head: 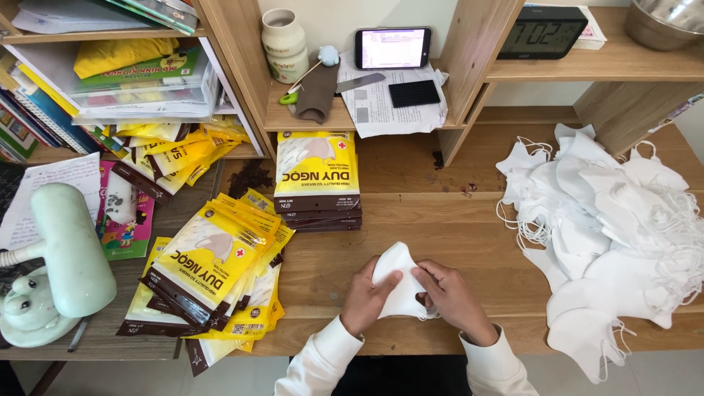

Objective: The person picks up individual face masks, folds them, and inserts them one by one into yellow plastic packets.

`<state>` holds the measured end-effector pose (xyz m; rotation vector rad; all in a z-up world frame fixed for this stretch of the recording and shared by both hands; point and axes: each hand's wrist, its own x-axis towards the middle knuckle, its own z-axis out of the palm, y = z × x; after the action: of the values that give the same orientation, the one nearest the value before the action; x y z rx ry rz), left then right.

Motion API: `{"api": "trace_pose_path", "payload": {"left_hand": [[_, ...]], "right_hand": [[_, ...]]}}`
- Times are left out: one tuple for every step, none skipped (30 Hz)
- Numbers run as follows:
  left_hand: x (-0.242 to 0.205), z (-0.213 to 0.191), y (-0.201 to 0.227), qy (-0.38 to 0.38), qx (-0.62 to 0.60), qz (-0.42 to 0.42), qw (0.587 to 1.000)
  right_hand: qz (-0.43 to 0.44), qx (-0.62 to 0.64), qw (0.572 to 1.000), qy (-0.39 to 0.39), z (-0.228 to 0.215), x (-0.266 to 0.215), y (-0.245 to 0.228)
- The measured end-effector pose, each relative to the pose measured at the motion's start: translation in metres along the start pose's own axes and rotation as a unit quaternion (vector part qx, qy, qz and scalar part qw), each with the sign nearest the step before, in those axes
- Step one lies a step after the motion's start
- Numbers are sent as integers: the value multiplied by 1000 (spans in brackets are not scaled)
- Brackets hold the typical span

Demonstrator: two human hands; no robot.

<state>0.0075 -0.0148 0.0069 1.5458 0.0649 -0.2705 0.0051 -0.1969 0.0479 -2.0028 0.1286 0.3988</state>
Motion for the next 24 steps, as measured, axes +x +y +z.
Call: {"api": "trace_pose_path", "payload": {"left_hand": [[0, -1, -1, -1, 1, -2, 1000], [1, -2, -2, -11, 9, -1, 1000], [2, -3, -3, -22, 18, 0, 1000], [4, -2, -8, -23, 20, -1, 1000], [6, -1, -14, -9, 10, 3, 1000], [8, 0, -20, 5, 0, 6, 1000], [8, 0, -21, 5, 1, 6, 1000], [9, 0, -22, 14, 0, 15, 1000], [9, 1, -24, 22, -1, 23, 999], [10, 1, -25, 21, 0, 22, 1000], [11, 1, -26, 25, -36, 20, 999], [12, 1, -28, 29, -70, 17, 997], [15, -1, -31, 22, -69, 14, 997], [18, -2, -34, 53, -83, -8, 995], [20, -1, -39, 75, -94, -34, 992], [13, -2, -24, 59, -89, -42, 993], [9, -1, -9, 60, -70, -37, 995], [5, -2, 7, 60, -51, -32, 996], [8, -2, 4, 48, -49, -35, 997], [11, -4, 2, 40, -60, -58, 996], [13, -7, -1, 37, -72, -81, 993], [11, -4, 5, 31, -71, -84, 993], [9, -3, 11, 34, -66, -83, 994], [7, -3, 17, 37, -61, -81, 994]], "right_hand": [[1, 1, 1000, 0, 2, 0, -2], [14, 13, 1000, 0, 3, -1, -3], [25, 26, 999, 1, 4, -1, -5], [26, 28, 999, 1, 4, 1, -2], [12, 9, 1000, -2, 5, 2, 2], [-2, -10, 1000, -5, 5, 4, 5], [-2, -10, 1000, -5, 5, 6, 8], [1, 18, 1000, -6, 5, 9, 11], [5, 46, 999, -7, 5, 10, 14], [6, 47, 999, -6, 1, 12, 20], [-3, 86, 996, -30, -2, 14, 25], [-11, 125, 991, -53, -6, 16, 31], [-7, 128, 991, -47, -8, 17, 38], [-14, 188, 980, -70, -11, 18, 45], [-17, 251, 964, -84, -13, 13, 56], [-9, 259, 963, -69, -13, 12, 60], [-11, 294, 954, -58, -14, 11, 64], [-13, 328, 943, -46, -15, 11, 67], [-10, 332, 943, -34, -19, 7, 66], [-16, 327, 944, -38, -23, 3, 63], [-23, 320, 946, -48, -26, 0, 61], [-20, 322, 946, -41, -27, -4, 63], [-23, 297, 954, -20, -27, -5, 64], [-25, 272, 962, 2, -27, -5, 64]]}}
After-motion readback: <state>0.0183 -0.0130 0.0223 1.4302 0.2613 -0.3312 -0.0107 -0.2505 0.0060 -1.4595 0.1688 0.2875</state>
